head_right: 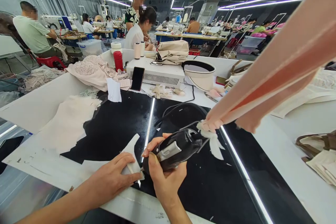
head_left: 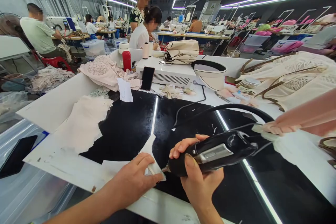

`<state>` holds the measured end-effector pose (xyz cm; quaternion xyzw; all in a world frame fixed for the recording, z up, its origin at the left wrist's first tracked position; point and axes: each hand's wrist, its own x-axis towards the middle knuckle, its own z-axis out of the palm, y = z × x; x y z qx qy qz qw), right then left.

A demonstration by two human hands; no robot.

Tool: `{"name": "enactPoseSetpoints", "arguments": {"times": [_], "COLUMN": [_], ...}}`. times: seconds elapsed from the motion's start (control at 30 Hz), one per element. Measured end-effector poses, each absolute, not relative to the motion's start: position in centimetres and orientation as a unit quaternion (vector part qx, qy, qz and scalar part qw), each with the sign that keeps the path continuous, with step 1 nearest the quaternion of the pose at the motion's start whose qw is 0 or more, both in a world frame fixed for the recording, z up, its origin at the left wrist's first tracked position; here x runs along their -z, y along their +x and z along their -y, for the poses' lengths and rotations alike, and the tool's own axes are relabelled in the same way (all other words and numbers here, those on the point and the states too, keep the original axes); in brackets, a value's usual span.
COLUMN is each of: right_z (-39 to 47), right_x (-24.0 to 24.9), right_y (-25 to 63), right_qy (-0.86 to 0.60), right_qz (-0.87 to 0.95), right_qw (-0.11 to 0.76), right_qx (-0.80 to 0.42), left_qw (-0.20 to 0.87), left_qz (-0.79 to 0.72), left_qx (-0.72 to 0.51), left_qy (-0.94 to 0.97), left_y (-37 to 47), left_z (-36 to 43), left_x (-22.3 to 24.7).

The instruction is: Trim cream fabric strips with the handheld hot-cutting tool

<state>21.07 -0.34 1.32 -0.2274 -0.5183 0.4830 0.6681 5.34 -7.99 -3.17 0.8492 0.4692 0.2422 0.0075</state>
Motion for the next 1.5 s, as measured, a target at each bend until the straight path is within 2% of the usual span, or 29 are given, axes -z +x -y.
{"name": "enactPoseSetpoints", "arguments": {"times": [1.23, 1.37, 1.5], "right_z": [-0.8, -0.4, -0.1], "right_x": [-1.4, -1.3, -1.1], "right_y": [19.2, 19.8, 20.2], "right_qy": [-0.204, -0.199, -0.189], "right_qz": [0.515, 0.521, 0.522], "right_qw": [0.672, 0.664, 0.662], "right_qx": [-0.492, -0.498, -0.503], "left_qw": [0.002, -0.027, -0.007], "left_qz": [-0.483, -0.479, -0.470], "left_qx": [-0.258, -0.276, -0.284], "left_qy": [0.837, 0.833, 0.836], "left_y": [6.4, 6.6, 5.4], "left_z": [8.6, 9.5, 8.5], "left_x": [4.7, 4.1, 2.9]}}
